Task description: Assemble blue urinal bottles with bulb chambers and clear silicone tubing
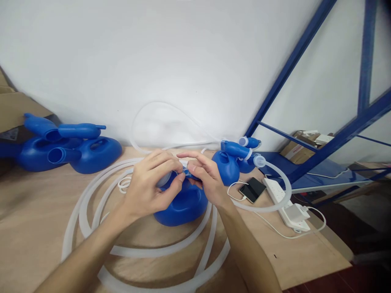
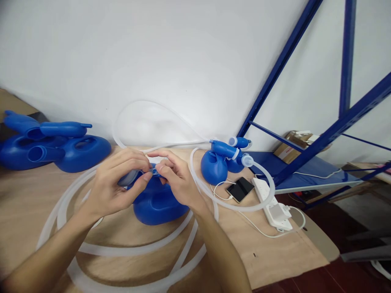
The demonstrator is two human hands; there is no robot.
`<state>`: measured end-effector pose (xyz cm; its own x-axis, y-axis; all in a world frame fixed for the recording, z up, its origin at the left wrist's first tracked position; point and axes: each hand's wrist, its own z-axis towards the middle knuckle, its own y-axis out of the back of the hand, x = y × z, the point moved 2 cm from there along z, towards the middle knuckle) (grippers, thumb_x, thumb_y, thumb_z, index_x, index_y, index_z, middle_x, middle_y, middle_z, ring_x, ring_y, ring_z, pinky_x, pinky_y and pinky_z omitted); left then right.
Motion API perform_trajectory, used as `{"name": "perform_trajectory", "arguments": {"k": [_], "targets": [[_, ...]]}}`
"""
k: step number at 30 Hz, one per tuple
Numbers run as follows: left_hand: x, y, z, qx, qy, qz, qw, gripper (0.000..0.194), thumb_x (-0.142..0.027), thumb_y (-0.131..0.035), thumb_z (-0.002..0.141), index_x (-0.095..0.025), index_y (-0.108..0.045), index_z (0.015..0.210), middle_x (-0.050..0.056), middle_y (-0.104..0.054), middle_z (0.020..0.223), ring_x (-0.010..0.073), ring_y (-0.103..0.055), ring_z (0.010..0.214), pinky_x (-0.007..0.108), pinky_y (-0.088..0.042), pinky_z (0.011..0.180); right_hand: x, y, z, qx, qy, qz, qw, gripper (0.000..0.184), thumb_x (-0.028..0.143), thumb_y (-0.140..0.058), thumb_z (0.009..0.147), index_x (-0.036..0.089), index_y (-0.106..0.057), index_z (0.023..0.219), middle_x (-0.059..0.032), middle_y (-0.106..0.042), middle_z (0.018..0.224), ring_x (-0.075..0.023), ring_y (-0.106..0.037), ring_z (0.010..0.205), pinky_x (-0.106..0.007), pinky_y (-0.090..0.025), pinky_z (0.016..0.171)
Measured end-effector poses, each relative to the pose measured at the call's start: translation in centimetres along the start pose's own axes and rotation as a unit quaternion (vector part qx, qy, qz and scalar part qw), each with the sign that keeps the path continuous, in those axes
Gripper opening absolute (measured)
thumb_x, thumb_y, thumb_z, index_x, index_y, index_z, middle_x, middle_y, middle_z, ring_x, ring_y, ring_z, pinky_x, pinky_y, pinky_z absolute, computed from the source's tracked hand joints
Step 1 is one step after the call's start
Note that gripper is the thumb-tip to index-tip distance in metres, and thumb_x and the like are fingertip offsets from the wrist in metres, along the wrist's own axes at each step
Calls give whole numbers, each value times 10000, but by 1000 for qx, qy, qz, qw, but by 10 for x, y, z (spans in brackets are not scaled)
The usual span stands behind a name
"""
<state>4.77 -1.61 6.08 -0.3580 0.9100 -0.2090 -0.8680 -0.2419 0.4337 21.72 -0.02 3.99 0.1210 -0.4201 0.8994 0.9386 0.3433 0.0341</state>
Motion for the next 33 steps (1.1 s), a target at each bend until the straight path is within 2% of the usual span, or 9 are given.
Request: {"name": "perform_trajectory", "arguments": {"k": [4, 10, 17, 20, 26, 33], "targets": [[-1, 4, 2, 14, -16, -7, 1000, 141, -57, -595, 896, -182, -624, 838, 38, -694, 791, 188, -630, 778, 347, -523, 768, -4, 0, 0, 22, 14, -14, 1000, 354, 398, -624, 978, 206, -644, 1275, 87, -446, 632, -81, -401, 521, -220, -310, 495], [-6, 10, 5, 21, -22, -6, 1000, 197, -7, -587, 852, -186, -593, 772, 21, -693, 761, 170, -634, 760, 327, -520, 772, -4, -3, -2, 42, -20, 26, 999, 509, 451, -645, 964, 231, -528, 1408, 105, -434, 624, -80, -368, 501, -224, -310, 490], [0, 10, 3, 62, 46, -18, 997, 165, -39, -572, 820, -182, -602, 743, 21, -721, 801, 155, -631, 766, 304, -503, 772, -4, 0, -3, 76, -44, 21, 996, 610, 488, -650, 974, 227, -433, 1481, 96, -475, 652, -90, -417, 517, -225, -306, 487], [5, 9, 1, 65, 52, -10, 996, 153, -55, -571, 804, -184, -601, 729, 25, -730, 815, 159, -640, 785, 295, -502, 772, -6, 0, -2, 80, -40, 11, 996, 589, 476, -646, 979, 225, -449, 1474, 93, -466, 660, -89, -412, 523, -226, -310, 498], [7, 11, 0, 76, 55, 0, 996, 147, -61, -571, 797, -193, -609, 745, 13, -710, 782, 166, -644, 776, 292, -511, 767, -8, -4, 0, 82, -13, -12, 996, 392, 410, -608, 996, 201, -584, 1327, 75, -452, 679, -85, -427, 552, -214, -318, 509], [5, 13, 2, 53, 16, 32, 998, 170, -48, -568, 801, -203, -606, 742, -4, -664, 715, 159, -628, 709, 287, -515, 716, -7, -4, 0, 76, -19, -24, 997, 397, 318, -568, 961, 181, -644, 1326, 56, -483, 679, -99, -445, 570, -219, -355, 517]]}}
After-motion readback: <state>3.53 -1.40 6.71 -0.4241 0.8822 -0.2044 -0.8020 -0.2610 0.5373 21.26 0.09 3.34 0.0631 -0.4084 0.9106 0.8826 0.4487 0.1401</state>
